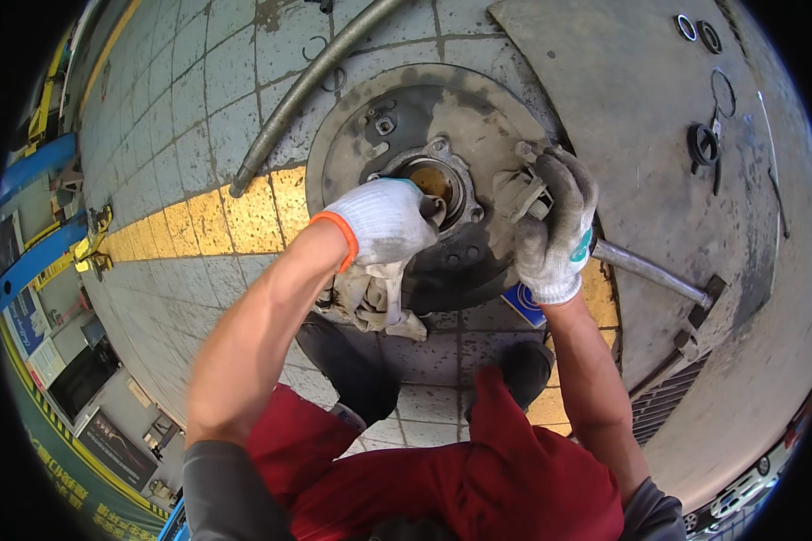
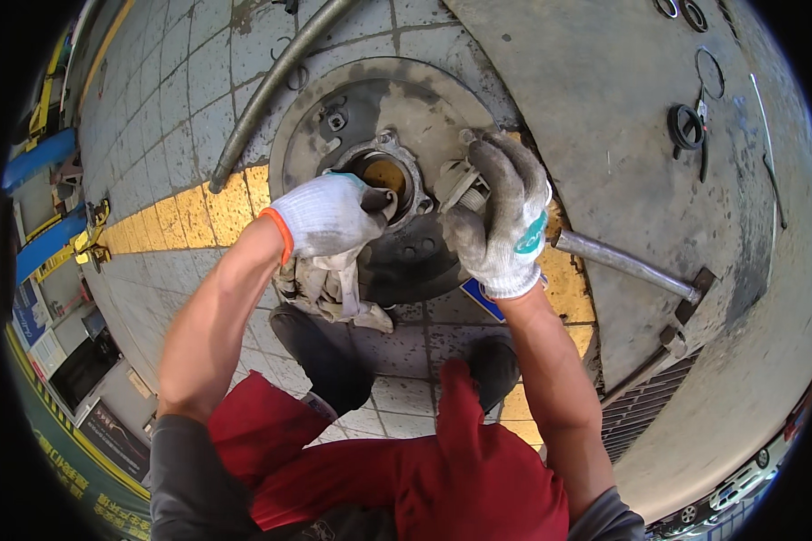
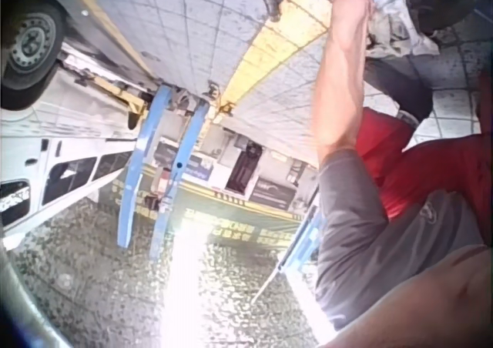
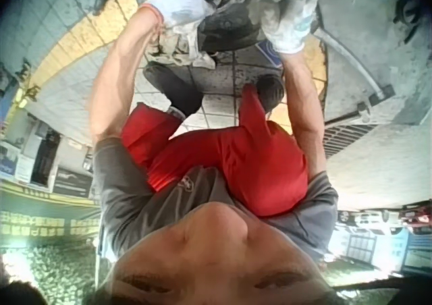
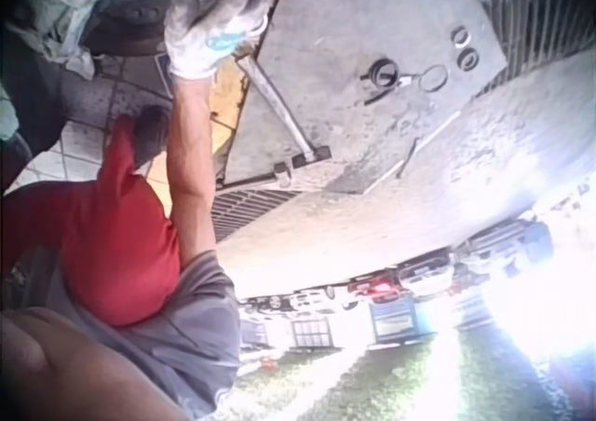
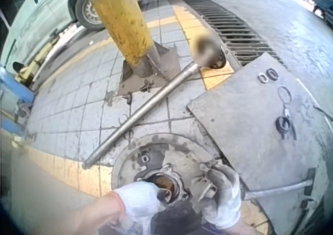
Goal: The person cleans a vehicle wheel hub with a rag, removes a new bearing from its packaging, and installs it into the hub using a hammer and a metal rod. The person taps the bearing into place until it is seated.
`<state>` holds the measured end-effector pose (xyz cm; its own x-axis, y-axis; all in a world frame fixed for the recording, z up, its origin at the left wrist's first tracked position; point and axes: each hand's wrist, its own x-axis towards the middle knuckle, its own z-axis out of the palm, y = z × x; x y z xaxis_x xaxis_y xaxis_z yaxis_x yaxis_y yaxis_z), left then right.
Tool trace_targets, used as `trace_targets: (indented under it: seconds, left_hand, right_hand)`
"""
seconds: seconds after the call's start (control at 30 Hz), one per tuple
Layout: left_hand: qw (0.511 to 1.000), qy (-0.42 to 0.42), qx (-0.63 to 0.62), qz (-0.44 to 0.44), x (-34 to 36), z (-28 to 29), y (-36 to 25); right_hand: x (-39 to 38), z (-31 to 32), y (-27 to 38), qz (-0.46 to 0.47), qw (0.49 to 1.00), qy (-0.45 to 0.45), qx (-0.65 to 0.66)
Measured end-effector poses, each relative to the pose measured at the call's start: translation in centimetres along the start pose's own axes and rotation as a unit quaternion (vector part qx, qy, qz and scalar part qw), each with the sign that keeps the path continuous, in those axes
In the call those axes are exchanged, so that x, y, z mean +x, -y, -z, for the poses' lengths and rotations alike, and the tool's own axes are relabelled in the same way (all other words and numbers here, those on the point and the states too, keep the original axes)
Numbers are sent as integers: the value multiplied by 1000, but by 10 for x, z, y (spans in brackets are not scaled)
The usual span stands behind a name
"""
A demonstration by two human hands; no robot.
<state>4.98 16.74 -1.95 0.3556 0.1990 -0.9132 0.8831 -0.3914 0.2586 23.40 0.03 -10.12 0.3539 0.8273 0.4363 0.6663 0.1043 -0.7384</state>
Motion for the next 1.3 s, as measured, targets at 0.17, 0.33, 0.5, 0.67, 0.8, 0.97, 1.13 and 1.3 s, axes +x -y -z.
trace_targets:
  seconds: [0.17,0.33,0.5,0.67,0.8,0.97,1.13,1.3]
  left_hand:
    - [951,-45,-301,-54,4,-22,9]
    - [883,-168,-429,-89,0,-41,9]
    - [820,-153,-548,-65,-67,-24,20]
    - [910,-173,-376,24,-210,3,109]
    - [907,-193,-358,112,-308,11,152]
    - [915,-291,-168,222,-335,8,224]
    - [852,-360,247,290,-255,-21,183]
    - [904,-420,62,-53,-168,-41,102]
  right_hand:
    - [-1,-1,0,-5,1000,-15,15]
    - [2,-2,1,7,1000,-12,7]
    - [-3,-4,-3,9,999,-37,6]
    - [1,-4,2,19,999,-47,13]
    - [0,-1,3,24,999,-33,-7]
    - [3,5,10,3,1000,-9,9]
    - [10,21,23,-37,998,47,0]
    - [8,20,14,-28,998,55,-1]
